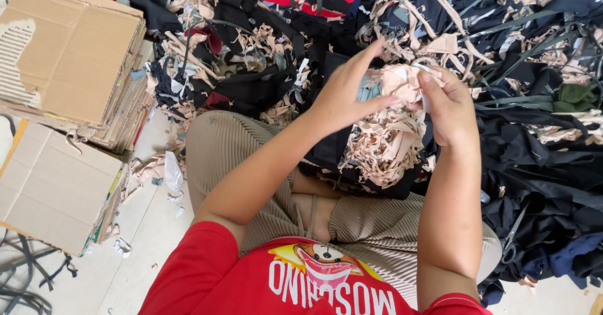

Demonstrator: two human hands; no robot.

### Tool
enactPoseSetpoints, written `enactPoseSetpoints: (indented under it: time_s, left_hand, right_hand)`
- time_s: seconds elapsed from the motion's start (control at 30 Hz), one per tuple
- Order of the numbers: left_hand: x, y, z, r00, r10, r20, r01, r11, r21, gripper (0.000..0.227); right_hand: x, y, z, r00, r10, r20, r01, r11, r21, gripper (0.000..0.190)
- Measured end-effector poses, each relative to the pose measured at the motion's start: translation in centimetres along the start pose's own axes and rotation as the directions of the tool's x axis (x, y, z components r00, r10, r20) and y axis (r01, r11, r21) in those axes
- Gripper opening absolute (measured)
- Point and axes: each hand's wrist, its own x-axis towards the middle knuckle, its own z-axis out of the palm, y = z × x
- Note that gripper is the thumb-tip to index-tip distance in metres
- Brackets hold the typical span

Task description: The person sits on the floor and sorts through a large pile of fabric scraps. They pick up pieces, separate them by color and type, and place them into a small pile on their lap.

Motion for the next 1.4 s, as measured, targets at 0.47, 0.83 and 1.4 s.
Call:
enactPoseSetpoints:
  time_s: [0.47,0.83,1.4]
  left_hand:
    - [1.6,-4.9,4.1,0.929,-0.359,0.086,0.308,0.882,0.357,0.034]
    - [-2.4,-8.1,6.3,0.941,0.162,0.296,-0.295,0.82,0.49,0.065]
    - [-7.7,-2.6,2.6,0.978,-0.064,0.199,-0.035,0.888,0.458,0.06]
  right_hand:
    - [0.9,4.3,-0.6,0.972,0.161,-0.169,-0.232,0.586,-0.777,0.041]
    - [-3.1,3.3,3.4,0.962,0.108,0.25,0.197,0.359,-0.912,0.062]
    - [6.8,9.4,1.2,0.995,-0.066,0.077,0.097,0.383,-0.919,0.042]
